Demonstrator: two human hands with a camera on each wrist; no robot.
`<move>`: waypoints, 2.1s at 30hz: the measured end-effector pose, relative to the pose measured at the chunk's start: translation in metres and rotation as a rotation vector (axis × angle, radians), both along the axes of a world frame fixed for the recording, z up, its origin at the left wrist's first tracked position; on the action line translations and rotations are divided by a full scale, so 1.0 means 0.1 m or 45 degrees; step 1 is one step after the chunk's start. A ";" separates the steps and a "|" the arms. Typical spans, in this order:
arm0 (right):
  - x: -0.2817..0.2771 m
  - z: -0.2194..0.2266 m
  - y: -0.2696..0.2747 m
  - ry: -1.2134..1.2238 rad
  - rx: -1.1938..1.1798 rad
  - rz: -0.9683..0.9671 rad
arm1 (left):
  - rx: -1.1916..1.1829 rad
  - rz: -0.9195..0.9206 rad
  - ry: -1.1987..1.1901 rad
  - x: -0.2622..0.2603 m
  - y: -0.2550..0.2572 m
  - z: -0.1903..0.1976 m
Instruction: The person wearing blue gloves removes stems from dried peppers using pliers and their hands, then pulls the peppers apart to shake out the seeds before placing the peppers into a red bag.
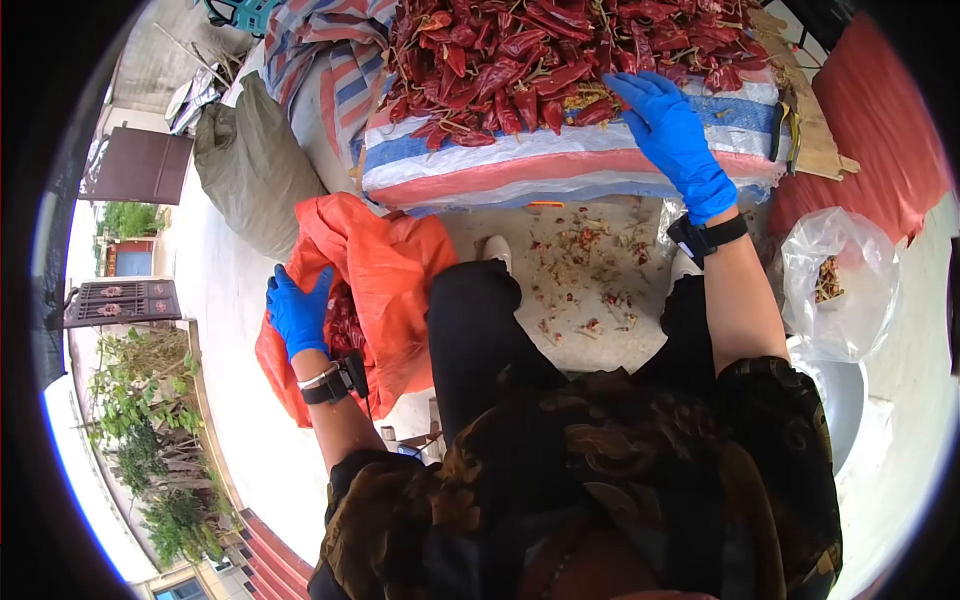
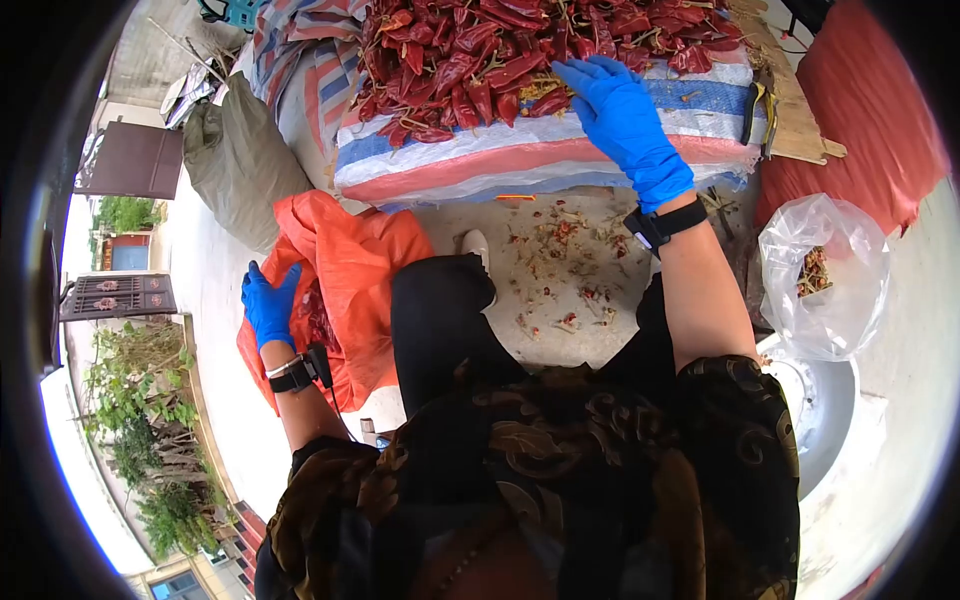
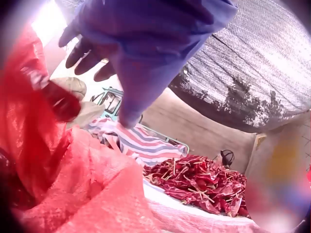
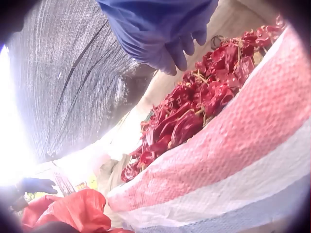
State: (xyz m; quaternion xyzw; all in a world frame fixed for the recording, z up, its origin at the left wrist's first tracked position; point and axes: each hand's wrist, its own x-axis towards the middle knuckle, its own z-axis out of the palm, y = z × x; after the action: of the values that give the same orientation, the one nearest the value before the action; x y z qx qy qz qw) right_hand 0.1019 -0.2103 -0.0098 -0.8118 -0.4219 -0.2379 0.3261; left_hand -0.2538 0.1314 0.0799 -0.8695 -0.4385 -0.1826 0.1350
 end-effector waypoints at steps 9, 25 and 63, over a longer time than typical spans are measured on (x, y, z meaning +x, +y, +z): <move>0.01 -0.27 0.34 -0.105 -0.349 -0.096 | -0.790 -1.340 -0.599 1.90 -1.48 -0.13; -0.20 0.37 0.28 1.034 0.309 0.569 | -1.734 -1.356 -1.039 2.67 -1.64 -0.92; -0.37 0.49 -0.09 1.535 0.345 0.845 | -2.390 -1.382 -0.842 2.13 -2.05 -0.61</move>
State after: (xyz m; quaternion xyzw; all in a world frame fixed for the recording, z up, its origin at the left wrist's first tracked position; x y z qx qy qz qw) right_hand 0.0650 -0.2195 0.0393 -0.5827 -0.3596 0.3155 0.6569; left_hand -0.0410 -0.0731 0.0186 -0.6114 0.0188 -0.0368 -0.7902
